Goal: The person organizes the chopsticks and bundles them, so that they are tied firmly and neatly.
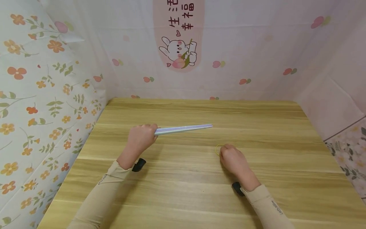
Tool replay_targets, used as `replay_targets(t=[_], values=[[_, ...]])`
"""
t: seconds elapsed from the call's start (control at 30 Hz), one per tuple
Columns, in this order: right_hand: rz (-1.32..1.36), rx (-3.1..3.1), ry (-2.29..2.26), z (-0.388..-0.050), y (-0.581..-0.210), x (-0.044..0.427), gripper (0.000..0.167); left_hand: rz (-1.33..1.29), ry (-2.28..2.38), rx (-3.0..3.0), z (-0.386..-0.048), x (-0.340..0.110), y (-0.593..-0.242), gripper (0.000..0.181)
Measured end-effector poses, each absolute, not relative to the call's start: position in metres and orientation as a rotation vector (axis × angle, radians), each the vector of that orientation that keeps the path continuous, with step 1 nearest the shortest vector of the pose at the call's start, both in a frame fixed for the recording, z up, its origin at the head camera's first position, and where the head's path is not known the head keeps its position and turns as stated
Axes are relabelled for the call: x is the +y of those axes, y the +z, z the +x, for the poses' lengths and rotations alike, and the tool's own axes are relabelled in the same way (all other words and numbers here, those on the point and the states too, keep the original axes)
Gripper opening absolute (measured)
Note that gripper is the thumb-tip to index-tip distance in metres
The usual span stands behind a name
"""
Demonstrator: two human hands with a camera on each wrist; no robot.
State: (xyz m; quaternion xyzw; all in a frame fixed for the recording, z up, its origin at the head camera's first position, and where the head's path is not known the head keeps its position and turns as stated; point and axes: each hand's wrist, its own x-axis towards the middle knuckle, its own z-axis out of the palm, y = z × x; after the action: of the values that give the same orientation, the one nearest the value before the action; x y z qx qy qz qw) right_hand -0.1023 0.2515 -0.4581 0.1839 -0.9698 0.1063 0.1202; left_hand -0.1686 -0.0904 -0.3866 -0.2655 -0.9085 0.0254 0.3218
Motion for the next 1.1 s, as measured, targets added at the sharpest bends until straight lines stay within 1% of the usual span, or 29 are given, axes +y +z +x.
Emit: replay_targets(t=[0.2,0.4,0.63,0.93,1.1], values=[[0.475,-2.848,0.413,-0.105,-0.451,0.254,0.016,-0.696,0.067,-2.394,-0.17,-0.091,-0.386,0.03],[0.493,-2.906,0.454,-0.107,-0.445,0.256,0.003,-0.696,0.066,-2.392,-0.17,-0.092,-0.387,0.029],[0.56,-3.003,0.422,-0.103,-0.437,0.255,0.012,-0.695,0.055,-2.403,-0.17,-0.092,-0.385,0.033],[0.5,-2.999,0.478,-0.104,-0.431,0.255,0.004,-0.705,0.037,-2.414,-0.17,-0.091,-0.384,0.033],[0.421,-2.987,0.522,-0.105,-0.425,0.255,0.006,-0.698,0.042,-2.416,-0.17,-0.091,-0.384,0.032]])
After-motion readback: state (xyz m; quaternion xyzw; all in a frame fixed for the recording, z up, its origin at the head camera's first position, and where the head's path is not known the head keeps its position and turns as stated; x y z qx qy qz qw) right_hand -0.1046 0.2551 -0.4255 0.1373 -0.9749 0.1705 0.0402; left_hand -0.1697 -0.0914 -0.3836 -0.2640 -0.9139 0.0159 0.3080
